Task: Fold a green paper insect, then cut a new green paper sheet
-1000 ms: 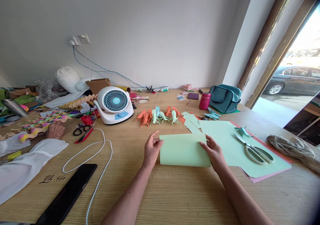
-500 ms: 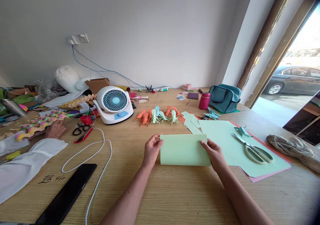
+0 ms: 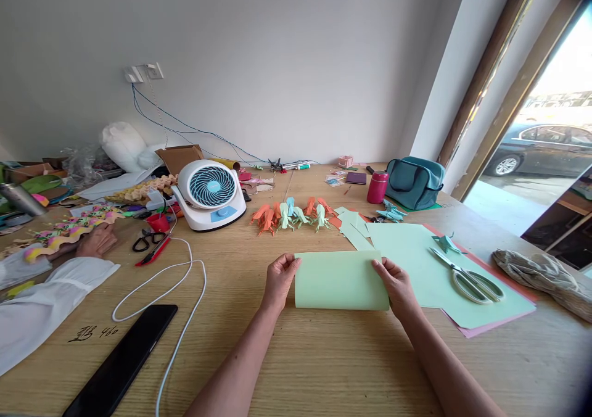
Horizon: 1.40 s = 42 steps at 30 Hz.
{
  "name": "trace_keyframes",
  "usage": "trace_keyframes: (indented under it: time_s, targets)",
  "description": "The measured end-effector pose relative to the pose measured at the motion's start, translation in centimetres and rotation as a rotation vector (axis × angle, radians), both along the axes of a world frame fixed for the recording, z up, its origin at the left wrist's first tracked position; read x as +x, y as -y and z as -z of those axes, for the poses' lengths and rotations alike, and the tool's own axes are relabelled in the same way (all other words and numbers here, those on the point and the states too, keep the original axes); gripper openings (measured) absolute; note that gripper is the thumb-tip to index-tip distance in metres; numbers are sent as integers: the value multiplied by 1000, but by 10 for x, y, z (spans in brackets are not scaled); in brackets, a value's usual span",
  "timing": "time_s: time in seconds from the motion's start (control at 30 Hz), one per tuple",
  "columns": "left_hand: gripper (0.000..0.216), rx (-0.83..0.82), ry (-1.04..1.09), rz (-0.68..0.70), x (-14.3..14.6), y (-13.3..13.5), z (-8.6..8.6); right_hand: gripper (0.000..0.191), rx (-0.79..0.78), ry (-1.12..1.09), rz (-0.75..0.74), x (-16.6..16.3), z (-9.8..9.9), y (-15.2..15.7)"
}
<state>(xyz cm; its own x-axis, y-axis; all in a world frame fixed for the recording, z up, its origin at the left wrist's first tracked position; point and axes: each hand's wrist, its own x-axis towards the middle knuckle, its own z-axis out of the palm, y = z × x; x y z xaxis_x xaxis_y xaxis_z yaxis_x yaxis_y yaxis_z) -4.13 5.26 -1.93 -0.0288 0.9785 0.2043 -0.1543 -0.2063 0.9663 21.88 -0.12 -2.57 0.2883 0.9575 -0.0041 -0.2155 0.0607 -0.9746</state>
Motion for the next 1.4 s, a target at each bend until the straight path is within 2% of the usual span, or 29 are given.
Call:
trace_keyframes:
  time_s: [0.53, 1.4]
  targets:
    - [32, 32, -12, -4, 0, 3, -5, 44, 28, 21, 30, 0, 0, 0]
    - [28, 60, -6, 2, 0, 3, -3, 45, 3, -2, 62, 2, 4, -1]
